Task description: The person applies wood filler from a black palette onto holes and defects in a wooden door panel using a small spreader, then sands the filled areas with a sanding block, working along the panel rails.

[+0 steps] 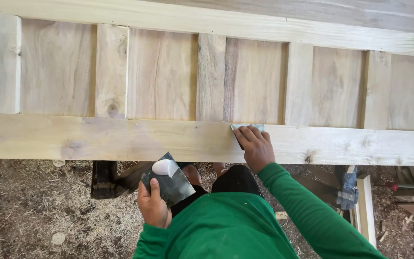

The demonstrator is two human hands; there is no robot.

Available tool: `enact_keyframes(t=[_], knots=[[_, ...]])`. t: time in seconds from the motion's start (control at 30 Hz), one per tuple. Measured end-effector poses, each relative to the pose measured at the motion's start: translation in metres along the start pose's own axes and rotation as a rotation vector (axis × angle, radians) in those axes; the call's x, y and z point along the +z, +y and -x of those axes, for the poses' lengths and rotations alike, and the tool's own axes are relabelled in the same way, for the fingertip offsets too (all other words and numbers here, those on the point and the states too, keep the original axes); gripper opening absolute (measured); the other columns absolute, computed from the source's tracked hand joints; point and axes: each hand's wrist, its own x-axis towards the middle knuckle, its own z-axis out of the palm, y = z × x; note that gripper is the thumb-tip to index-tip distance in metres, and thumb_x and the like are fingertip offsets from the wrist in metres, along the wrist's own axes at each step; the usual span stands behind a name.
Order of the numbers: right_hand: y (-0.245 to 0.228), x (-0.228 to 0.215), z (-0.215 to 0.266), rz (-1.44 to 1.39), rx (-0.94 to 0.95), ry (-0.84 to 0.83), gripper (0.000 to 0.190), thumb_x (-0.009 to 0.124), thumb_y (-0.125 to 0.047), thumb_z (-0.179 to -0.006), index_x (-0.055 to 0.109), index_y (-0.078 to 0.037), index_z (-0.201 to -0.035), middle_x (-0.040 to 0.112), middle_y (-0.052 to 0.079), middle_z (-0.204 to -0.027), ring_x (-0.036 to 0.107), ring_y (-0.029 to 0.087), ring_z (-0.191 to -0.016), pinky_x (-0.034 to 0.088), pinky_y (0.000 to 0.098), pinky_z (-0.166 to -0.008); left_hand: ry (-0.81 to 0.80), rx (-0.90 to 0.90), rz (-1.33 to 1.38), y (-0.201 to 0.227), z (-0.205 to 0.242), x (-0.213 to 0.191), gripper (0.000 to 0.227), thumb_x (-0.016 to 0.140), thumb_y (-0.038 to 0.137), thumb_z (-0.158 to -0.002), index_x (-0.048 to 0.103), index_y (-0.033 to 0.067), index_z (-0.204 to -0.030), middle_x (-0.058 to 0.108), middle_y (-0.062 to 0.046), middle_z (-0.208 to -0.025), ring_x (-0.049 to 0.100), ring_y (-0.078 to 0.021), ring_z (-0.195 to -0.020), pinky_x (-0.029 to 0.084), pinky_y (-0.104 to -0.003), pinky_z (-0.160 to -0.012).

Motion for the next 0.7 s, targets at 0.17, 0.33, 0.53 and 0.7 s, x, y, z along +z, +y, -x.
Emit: enact_keyframes(t=[0.17, 0.33, 0.53, 0.7], knots=[[-0.005, 0.011, 0.011, -0.009, 0.063, 0.034, 0.058, 0.056, 0.002, -0.079, 0.063, -0.008, -0.135, 0.064, 0.007, -0.131, 0.056, 0.028, -0.128, 0.042, 0.0452, -0.101, -0.014, -0.04, -0.004, 0.01, 0.004, 0.011, 0.029, 0.051, 0.017, -0.107, 0.058, 0.0014, -0.131, 0.067, -0.007, -0.119, 0.064, -0.0153, -0.105, 0.054, -0.033, -0.092], [-0.007, 0.013, 0.009, -0.046, 0.126, 0.017, 0.064, 0.058, 0.004, -0.074, 0.061, -0.011, -0.136, 0.062, 0.006, -0.134, 0.054, 0.027, -0.131, 0.04, 0.0456, -0.104, -0.032, -0.006, -0.008, 0.001, 0.0, 0.009, 0.029, 0.053, 0.018, -0.108, 0.059, -0.0005, -0.13, 0.067, -0.007, -0.12, 0.062, -0.0148, -0.106, 0.053, -0.033, -0.093], [-0.013, 0.019, 0.01, -0.097, 0.172, 0.043, 0.07, 0.061, 0.003, -0.069, 0.059, -0.009, -0.138, 0.059, 0.008, -0.137, 0.05, 0.028, -0.133, 0.037, 0.0469, -0.104, -0.035, -0.001, -0.04, -0.004, -0.001, 0.007, 0.029, 0.053, 0.018, -0.108, 0.06, -0.0013, -0.129, 0.067, -0.007, -0.12, 0.062, -0.0144, -0.106, 0.053, -0.032, -0.094], [-0.013, 0.024, 0.013, -0.123, 0.202, 0.069, 0.071, 0.06, 0.004, -0.071, 0.058, -0.01, -0.14, 0.058, 0.007, -0.14, 0.049, 0.027, -0.136, 0.036, 0.0468, -0.107, -0.029, -0.027, -0.038, -0.004, 0.002, 0.002, 0.03, 0.054, 0.019, -0.108, 0.059, -0.0009, -0.129, 0.067, -0.008, -0.119, 0.063, -0.0155, -0.105, 0.054, -0.032, -0.093]])
